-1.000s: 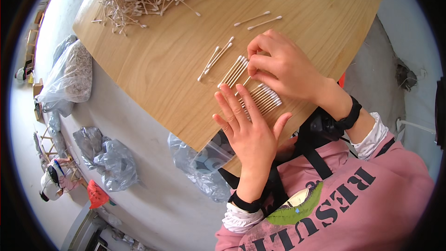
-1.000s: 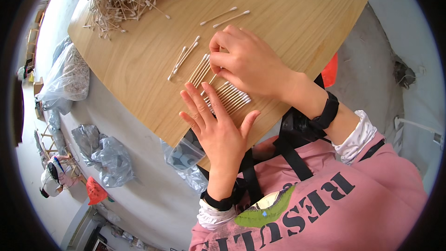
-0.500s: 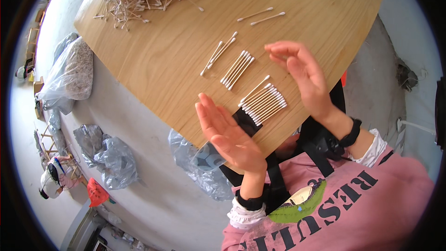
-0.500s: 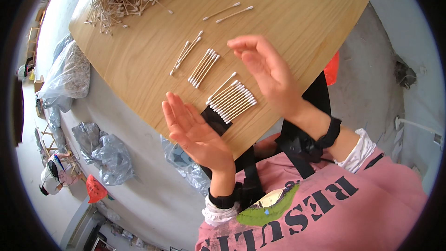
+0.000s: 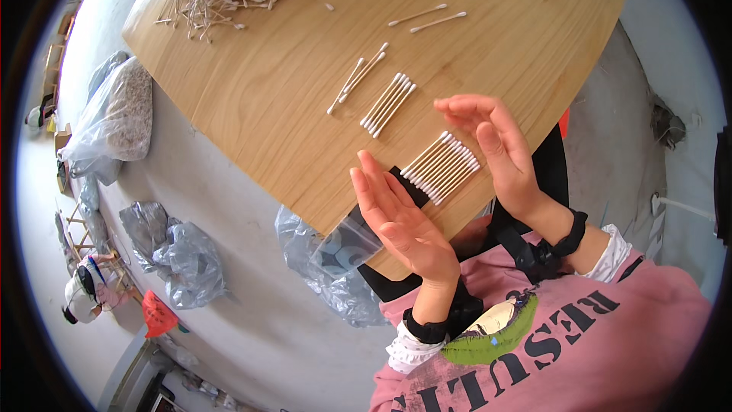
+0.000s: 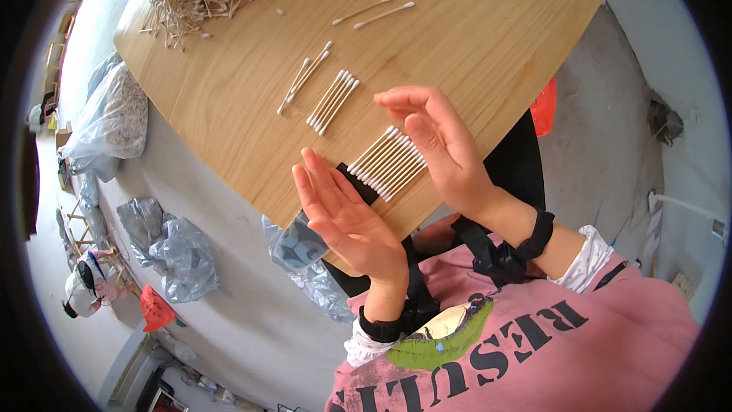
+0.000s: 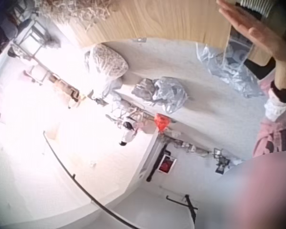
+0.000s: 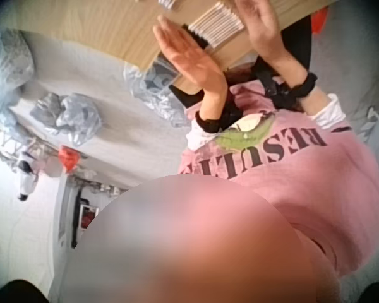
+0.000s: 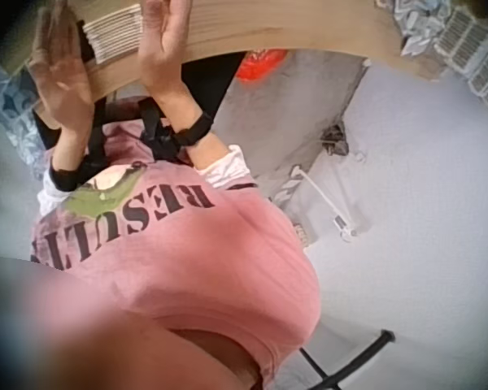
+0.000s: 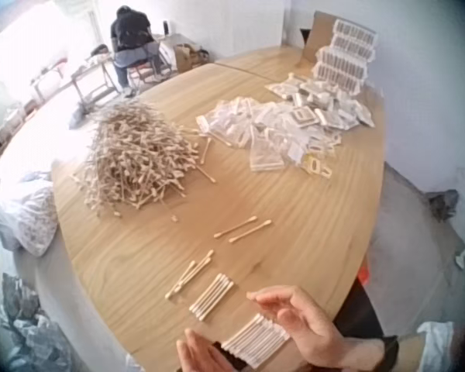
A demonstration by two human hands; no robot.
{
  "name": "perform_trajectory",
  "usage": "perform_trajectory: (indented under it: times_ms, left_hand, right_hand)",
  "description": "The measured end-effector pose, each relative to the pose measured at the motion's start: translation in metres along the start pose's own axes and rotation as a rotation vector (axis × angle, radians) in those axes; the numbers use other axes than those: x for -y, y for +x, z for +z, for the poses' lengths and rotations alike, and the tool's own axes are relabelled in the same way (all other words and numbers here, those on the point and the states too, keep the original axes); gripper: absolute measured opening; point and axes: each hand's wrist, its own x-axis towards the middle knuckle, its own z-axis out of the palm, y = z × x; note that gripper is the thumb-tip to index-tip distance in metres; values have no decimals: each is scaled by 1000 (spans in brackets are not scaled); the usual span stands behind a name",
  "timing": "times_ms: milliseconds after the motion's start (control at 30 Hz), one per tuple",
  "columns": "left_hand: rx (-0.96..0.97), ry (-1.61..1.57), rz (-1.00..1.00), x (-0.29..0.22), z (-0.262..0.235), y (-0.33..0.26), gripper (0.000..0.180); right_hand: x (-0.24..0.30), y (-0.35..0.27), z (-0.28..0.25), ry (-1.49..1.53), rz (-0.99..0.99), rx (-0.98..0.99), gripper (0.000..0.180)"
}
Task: Organizing and packing cotton swabs into small plastic bags.
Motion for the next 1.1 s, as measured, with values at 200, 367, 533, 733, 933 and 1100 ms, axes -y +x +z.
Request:
perform_trajectory:
  times_ms: [200,367,533,733,933,1100]
  left_hand:
    - [214,689,136,-6,-11,-8,88]
    - [580,1587,321,6,-9,-18,115]
    - [552,1558,337,12,-10,-20,117]
    - [561,1542,358,14,-10,-18,119]
    - [596,1516,328,-2,-13,-8,115]
    - [475,1609,415,-18,-9,29,90]
  right_hand:
    - [12,20,-17,-742,-305,97,12]
    - [18,34,-24,-1014,-400,375,12]
    - [17,46,-21,-1133,-407,512,14]
    - [35,46,-36,-1334,-434,581,10]
    - [84,29,-114,-1020,8,220,9]
    - [108,-7,-203,-1126,157,-6,7]
